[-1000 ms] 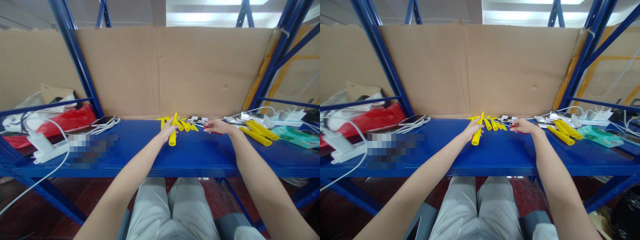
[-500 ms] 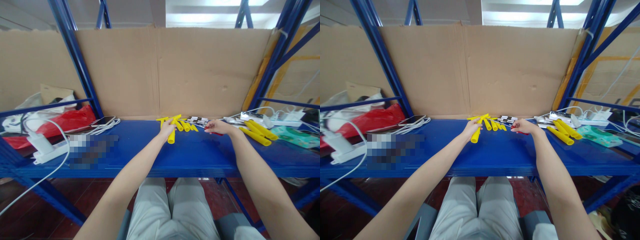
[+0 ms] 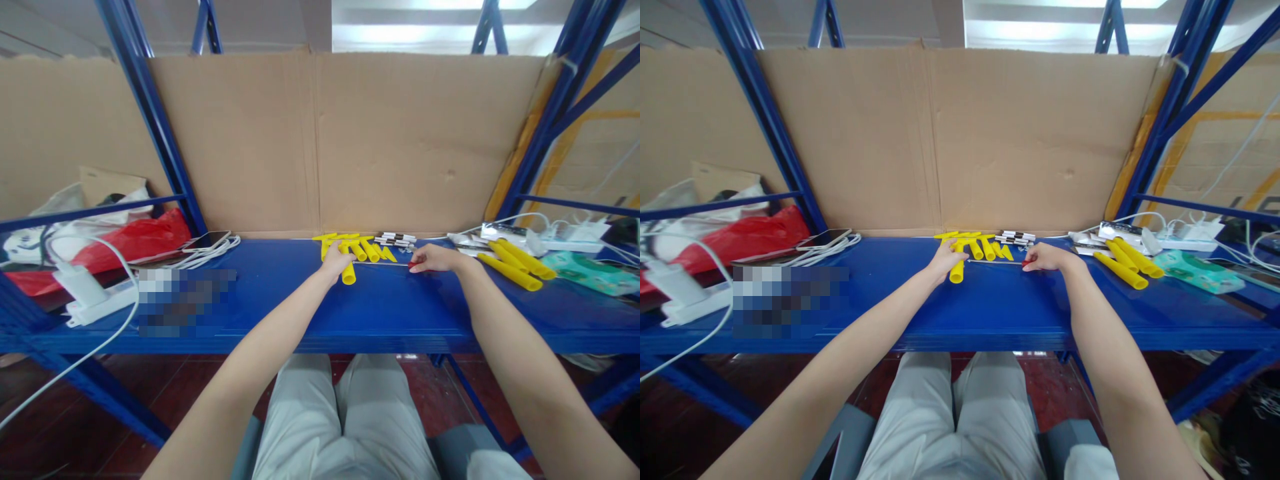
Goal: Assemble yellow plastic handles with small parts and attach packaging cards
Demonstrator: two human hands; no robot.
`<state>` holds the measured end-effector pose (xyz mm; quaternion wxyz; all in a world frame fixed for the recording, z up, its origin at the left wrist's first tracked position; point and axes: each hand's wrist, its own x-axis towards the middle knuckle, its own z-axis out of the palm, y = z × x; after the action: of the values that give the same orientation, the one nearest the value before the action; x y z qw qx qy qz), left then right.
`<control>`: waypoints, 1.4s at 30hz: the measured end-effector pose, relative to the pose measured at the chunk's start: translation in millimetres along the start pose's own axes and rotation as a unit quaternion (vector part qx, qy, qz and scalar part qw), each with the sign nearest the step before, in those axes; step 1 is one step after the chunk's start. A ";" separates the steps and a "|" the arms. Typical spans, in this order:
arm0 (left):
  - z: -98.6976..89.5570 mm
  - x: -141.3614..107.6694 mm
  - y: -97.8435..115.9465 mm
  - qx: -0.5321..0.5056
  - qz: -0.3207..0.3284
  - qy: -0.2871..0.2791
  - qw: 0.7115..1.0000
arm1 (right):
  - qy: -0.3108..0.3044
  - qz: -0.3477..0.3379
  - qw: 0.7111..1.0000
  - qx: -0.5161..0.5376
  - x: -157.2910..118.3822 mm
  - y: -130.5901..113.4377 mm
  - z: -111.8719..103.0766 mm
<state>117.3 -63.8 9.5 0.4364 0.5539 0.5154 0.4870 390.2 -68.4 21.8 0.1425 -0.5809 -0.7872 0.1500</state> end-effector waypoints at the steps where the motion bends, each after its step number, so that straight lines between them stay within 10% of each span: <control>1: 0.8 -0.1 -0.7 -0.001 -0.003 -0.004 1.000 | -0.002 0.002 1.000 -0.002 0.5 -0.2 0.7; 24: 11.2 13.9 -26.6 -0.013 0.006 0.018 1.000 | 0.116 0.014 0.993 0.033 15.0 0.8 10.2; 31: 12.2 10.6 -26.0 -0.023 0.000 0.033 0.999 | 0.237 0.174 0.953 -0.075 35.7 -1.3 2.4; 42: 11.8 7.5 -24.5 -0.026 -0.011 0.032 0.999 | 0.217 0.348 0.910 -0.056 87.8 5.8 -4.8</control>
<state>125.4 -53.9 -15.6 0.4392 0.5204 0.5225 0.5131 372.3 17.6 28.3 0.2157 -0.8435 -0.4917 0.0167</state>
